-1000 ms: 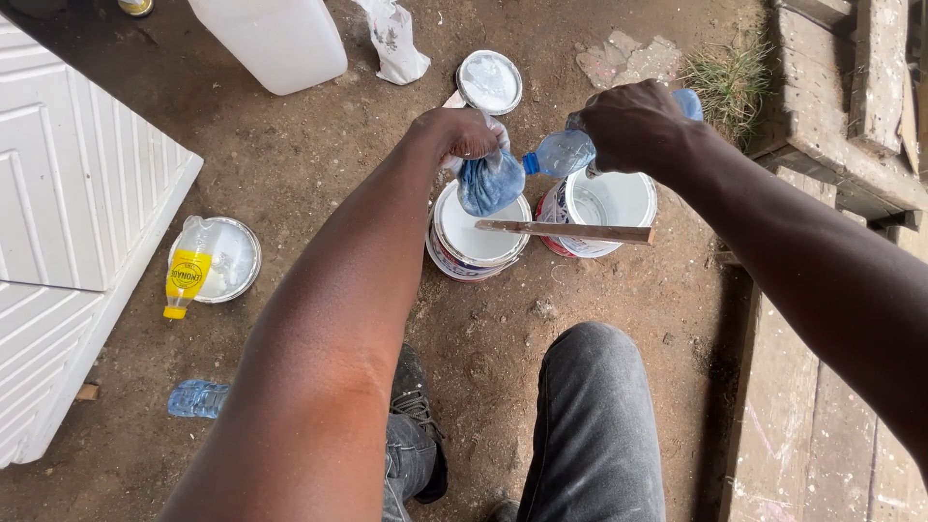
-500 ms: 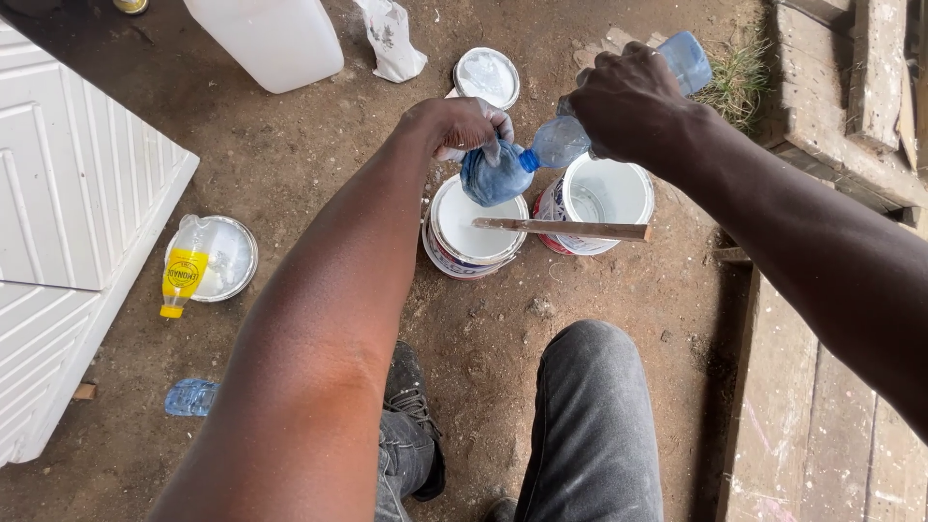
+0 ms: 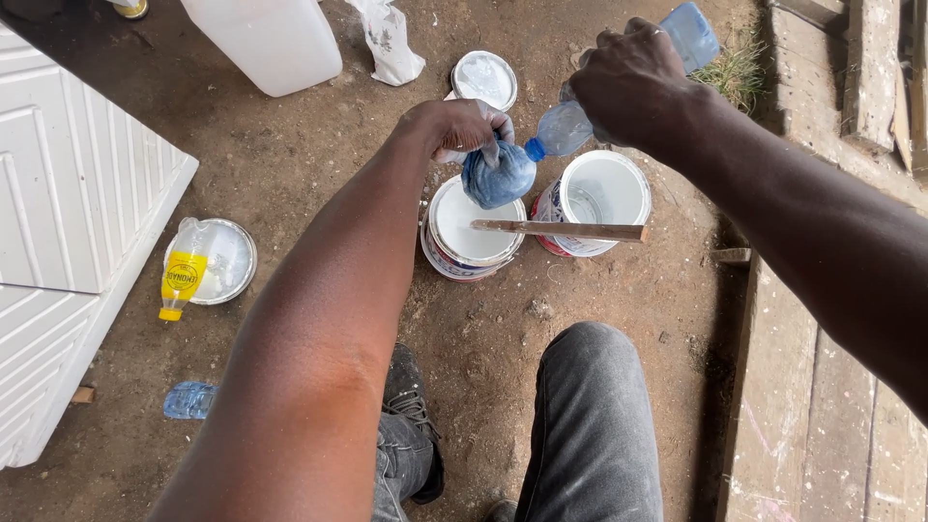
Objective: Stirring white paint in a bucket with a wooden stick and adding water from a plastic bottle to thin it.
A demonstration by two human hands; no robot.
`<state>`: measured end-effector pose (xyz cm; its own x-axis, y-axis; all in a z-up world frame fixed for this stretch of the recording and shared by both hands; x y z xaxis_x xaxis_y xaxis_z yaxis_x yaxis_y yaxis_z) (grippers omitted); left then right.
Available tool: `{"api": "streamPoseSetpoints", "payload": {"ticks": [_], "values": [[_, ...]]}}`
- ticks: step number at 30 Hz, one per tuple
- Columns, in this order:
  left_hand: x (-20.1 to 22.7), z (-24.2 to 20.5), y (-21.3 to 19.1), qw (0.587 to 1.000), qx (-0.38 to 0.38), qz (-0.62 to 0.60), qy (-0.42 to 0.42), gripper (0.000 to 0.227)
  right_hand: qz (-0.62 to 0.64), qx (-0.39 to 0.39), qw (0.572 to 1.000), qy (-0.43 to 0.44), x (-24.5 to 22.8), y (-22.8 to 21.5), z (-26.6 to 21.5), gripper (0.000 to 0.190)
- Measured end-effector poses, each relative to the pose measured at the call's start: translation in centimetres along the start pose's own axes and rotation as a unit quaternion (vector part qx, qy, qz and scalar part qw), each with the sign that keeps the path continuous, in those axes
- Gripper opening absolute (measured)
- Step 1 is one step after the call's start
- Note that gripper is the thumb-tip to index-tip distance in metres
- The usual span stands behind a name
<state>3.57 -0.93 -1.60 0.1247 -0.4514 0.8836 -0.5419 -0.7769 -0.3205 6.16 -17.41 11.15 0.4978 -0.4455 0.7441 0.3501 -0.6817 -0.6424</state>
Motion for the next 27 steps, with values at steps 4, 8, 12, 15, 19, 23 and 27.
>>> {"api": "streamPoseSetpoints", "payload": {"ticks": [4,8,12,15,19,23,27], "values": [[-1.1,1.1,0.0,0.999,0.01,-0.043,0.006,0.033,-0.019,0.012,1.0,-0.015,-0.3,-0.9,-0.6,0.02],[-1.4,1.3,0.1,0.995,0.023,-0.099,0.002,0.035,0.022,0.039,0.999,-0.006,-0.4,-1.4,-0.8,0.013],[-1.7,1.4,0.3,0.992,0.033,-0.12,-0.008,0.036,0.037,0.064,0.997,0.014,-0.6,-0.6,-1.1,0.015],[-1.5,1.0,-0.1,0.995,0.046,-0.089,-0.015,0.035,0.146,0.101,0.984,0.032,0.3,1.7,-1.4,0.045],[-2.8,1.2,-0.6,0.994,0.068,-0.08,-0.014,0.033,0.346,0.08,0.931,0.086,2.7,4.9,-5.2,0.065],[-0.9,-1.4,-1.1,0.99,0.091,-0.1,-0.037,0.035,0.566,0.167,0.749,0.301,2.4,12.5,-12.7,0.07],[0.8,-2.9,-1.3,0.985,0.12,-0.106,-0.071,0.056,0.623,0.036,0.565,0.539,-6.0,28.3,-21.8,0.041]]}}
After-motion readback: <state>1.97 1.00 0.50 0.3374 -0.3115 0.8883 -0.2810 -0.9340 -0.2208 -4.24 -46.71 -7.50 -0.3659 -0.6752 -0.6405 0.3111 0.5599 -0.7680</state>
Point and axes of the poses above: each hand's wrist, its own z-axis towards the middle knuckle, its own y-axis out of the palm, x = y × z, the point moved 4 cm from there along z, towards the middle knuckle, and after that the axes turned 15 degrees about y, right-handed, at the moved point
